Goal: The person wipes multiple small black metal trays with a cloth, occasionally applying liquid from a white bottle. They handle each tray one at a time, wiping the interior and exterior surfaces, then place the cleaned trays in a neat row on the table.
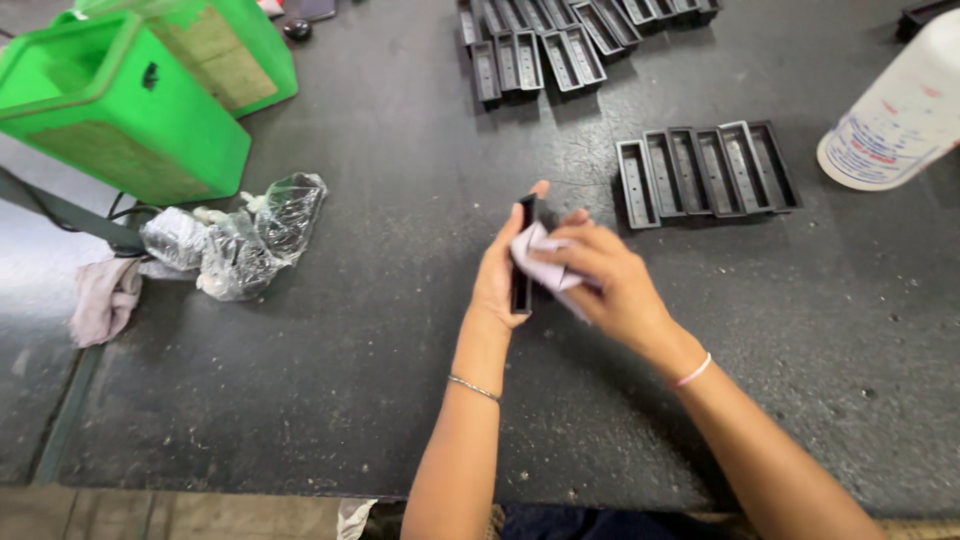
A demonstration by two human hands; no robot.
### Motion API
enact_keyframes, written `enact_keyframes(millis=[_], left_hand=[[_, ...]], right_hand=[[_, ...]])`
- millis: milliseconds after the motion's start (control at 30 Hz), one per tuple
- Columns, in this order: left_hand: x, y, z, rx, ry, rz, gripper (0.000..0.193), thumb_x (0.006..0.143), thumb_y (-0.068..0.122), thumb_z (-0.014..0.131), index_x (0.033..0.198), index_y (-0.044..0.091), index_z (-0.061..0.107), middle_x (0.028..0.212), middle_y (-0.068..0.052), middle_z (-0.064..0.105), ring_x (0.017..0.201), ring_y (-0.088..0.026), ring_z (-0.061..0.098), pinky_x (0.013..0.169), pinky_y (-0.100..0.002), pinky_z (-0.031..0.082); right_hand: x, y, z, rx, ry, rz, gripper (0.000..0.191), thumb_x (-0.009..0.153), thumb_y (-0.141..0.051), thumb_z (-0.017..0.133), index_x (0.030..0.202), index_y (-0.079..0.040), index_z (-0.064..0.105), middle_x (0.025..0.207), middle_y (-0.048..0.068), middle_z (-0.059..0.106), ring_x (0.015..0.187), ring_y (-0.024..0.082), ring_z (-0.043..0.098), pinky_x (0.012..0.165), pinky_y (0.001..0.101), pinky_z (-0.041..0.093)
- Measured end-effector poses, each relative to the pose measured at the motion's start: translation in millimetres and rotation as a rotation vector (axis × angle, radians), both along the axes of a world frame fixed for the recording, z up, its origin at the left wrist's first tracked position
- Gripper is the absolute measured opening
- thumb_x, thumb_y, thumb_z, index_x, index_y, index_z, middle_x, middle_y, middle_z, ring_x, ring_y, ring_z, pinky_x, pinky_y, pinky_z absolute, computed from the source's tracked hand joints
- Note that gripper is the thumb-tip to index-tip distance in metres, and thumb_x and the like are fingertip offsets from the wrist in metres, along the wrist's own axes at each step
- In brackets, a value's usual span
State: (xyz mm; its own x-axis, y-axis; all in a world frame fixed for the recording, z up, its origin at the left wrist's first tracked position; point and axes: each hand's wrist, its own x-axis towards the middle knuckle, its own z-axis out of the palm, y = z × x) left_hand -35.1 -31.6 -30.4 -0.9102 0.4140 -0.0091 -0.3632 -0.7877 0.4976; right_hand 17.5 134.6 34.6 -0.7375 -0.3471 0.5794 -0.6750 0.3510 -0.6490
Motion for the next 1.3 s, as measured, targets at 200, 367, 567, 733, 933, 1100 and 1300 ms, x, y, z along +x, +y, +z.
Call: enact_keyframes(millis=[200, 367, 567, 733, 933, 1100, 1300], left_hand=[[-13.2, -31.6, 7.7, -0.02, 0.045, 0.139, 0.058, 0.109, 0.047, 0.042, 0.161, 0.021, 0.036, 0.133, -0.024, 0.061, 0.131, -0.04, 0.056, 0.115, -0.05, 0.044], [-15.6, -40.1, 6.0, 0.016, 0.105, 0.146, 0.059, 0.11, 0.047, 0.043, 0.162, 0.021, 0.034, 0.138, -0.024, 0.059, 0.131, -0.038, 0.057, 0.116, -0.053, 0.043], [-11.1, -40.3, 13.4, 0.031, 0.135, 0.092, 0.061, 0.109, 0.049, 0.043, 0.162, 0.021, 0.032, 0.14, -0.024, 0.058, 0.13, -0.038, 0.058, 0.115, -0.056, 0.043], [-11.2, -42.5, 10.4, 0.04, 0.13, 0.063, 0.059, 0.109, 0.05, 0.041, 0.161, 0.024, 0.033, 0.14, -0.023, 0.058, 0.13, -0.036, 0.058, 0.111, -0.057, 0.046], [-18.0, -39.6, -4.0, 0.001, 0.065, 0.099, 0.059, 0.108, 0.055, 0.035, 0.156, 0.021, 0.041, 0.139, -0.021, 0.062, 0.126, -0.038, 0.061, 0.09, -0.048, 0.052], [-21.2, -38.3, -9.5, -0.036, -0.211, 0.197, 0.044, 0.107, 0.04, 0.04, 0.133, 0.006, 0.048, 0.131, -0.022, 0.062, 0.121, -0.038, 0.062, 0.099, -0.057, 0.058], [-30.2, -37.6, -24.3, -0.015, -0.09, 0.221, 0.04, 0.109, 0.036, 0.058, 0.119, -0.002, 0.066, 0.119, -0.022, 0.068, 0.11, -0.032, 0.068, 0.095, -0.045, 0.061]], right_hand=[[5.6, -3.2, 6.4, 0.107, -0.262, 0.495, 0.042, 0.075, 0.006, 0.07, 0.113, -0.012, 0.078, 0.123, 0.008, 0.072, 0.111, 0.026, 0.071, 0.096, 0.0354, 0.055], [2.5, 6.5, 15.0, 0.042, -0.46, 0.599, 0.039, 0.077, 0.007, 0.069, 0.11, -0.01, 0.079, 0.117, 0.005, 0.075, 0.109, 0.022, 0.073, 0.095, 0.0339, 0.056], [-0.7, 12.6, 17.8, -0.062, -0.562, 0.516, 0.044, 0.074, 0.01, 0.066, 0.11, -0.011, 0.082, 0.114, 0.004, 0.077, 0.108, 0.019, 0.073, 0.097, 0.033, 0.056], [-2.8, 14.5, 9.2, -0.071, -0.523, 0.484, 0.04, 0.076, 0.008, 0.071, 0.11, -0.01, 0.081, 0.113, 0.004, 0.077, 0.106, 0.018, 0.072, 0.095, 0.0324, 0.055], [-17.2, 15.5, -3.9, -0.308, -0.668, 0.026, 0.037, 0.086, 0.002, 0.069, 0.118, -0.013, 0.076, 0.111, 0.005, 0.075, 0.095, 0.016, 0.071, 0.084, 0.0318, 0.059], [-31.2, 26.0, -11.0, -0.658, -0.62, -0.1, 0.033, 0.094, 0.001, 0.067, 0.126, -0.006, 0.07, 0.116, 0.004, 0.072, 0.102, 0.012, 0.067, 0.09, 0.0285, 0.056], [-36.8, 30.3, -18.2, -0.817, -0.611, -0.043, 0.031, 0.097, -0.001, 0.067, 0.128, -0.004, 0.067, 0.118, 0.003, 0.071, 0.105, 0.012, 0.068, 0.092, 0.0287, 0.056]])
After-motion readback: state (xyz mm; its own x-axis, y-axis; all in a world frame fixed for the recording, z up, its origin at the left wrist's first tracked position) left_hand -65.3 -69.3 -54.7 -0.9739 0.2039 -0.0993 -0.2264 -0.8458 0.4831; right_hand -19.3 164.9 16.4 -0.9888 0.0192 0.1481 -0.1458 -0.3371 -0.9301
